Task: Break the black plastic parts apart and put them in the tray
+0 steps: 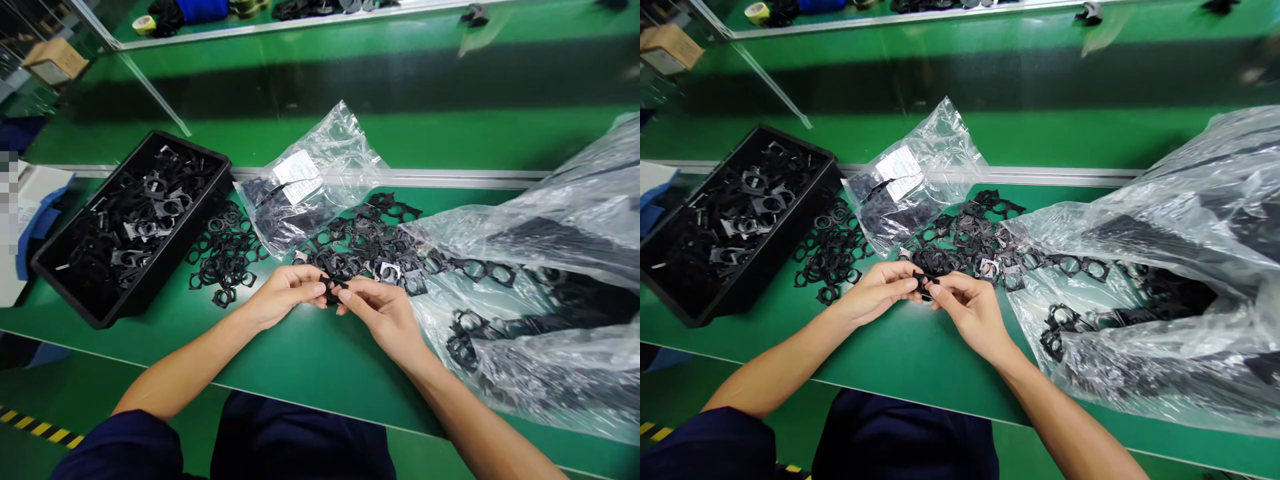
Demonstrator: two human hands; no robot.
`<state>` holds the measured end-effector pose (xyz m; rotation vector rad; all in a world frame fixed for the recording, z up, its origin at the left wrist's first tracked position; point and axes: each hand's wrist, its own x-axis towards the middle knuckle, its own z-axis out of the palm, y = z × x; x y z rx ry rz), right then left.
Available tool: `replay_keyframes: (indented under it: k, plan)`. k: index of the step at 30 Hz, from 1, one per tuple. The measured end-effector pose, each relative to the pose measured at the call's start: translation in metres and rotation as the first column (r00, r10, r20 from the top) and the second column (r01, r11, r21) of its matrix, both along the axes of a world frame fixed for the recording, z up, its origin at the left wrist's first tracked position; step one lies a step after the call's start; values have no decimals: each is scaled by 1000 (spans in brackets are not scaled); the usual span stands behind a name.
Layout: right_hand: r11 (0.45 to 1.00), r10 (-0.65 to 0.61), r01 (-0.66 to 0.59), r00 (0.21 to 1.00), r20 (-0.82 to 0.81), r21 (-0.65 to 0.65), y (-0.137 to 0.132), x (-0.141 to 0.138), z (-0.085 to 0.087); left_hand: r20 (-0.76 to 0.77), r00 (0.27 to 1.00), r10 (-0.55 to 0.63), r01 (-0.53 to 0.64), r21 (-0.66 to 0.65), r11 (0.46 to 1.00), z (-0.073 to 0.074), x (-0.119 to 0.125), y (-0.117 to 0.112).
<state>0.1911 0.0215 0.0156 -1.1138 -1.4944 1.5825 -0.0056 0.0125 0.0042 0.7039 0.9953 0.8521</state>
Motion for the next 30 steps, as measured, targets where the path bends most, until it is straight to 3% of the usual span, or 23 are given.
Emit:
replay_keyframes:
  k: [4, 7, 10, 12, 15, 19, 23, 30]
  plan:
    - [985, -9, -4, 997, 76, 170, -4, -2, -2, -238, 969, 60, -16, 184, 983, 1, 2, -5]
    - [972, -17, -5, 996, 92, 235, -8, -4, -4, -446, 877, 180, -2, 372, 928, 2, 6, -12]
    - [973, -24, 0, 995, 101, 232, -9, -5, -5, -537, 800, 268, 34, 486, 873, 3, 8, -15]
    - [981, -31, 11, 994, 101, 193, -7, -4, -4, -487, 846, 216, 25, 442, 897, 3, 7, -13]
    - [995, -46, 42, 998, 48, 91, -3, -3, -3, -270, 960, 78, -3, 267, 964, 3, 2, -6]
    - [999, -38, 38, 999, -8, -18, 0, -1, -2, -84, 996, 27, -17, 121, 993, 1, -2, 0]
    - [999, -40, 40, 999, 5, -8, 0, 0, -1, -54, 998, 15, -10, 92, 996, -1, -3, 0]
    - [999, -39, 38, 998, 44, 30, 0, 2, -1, -169, 985, -26, 59, 195, 979, 3, -7, 0]
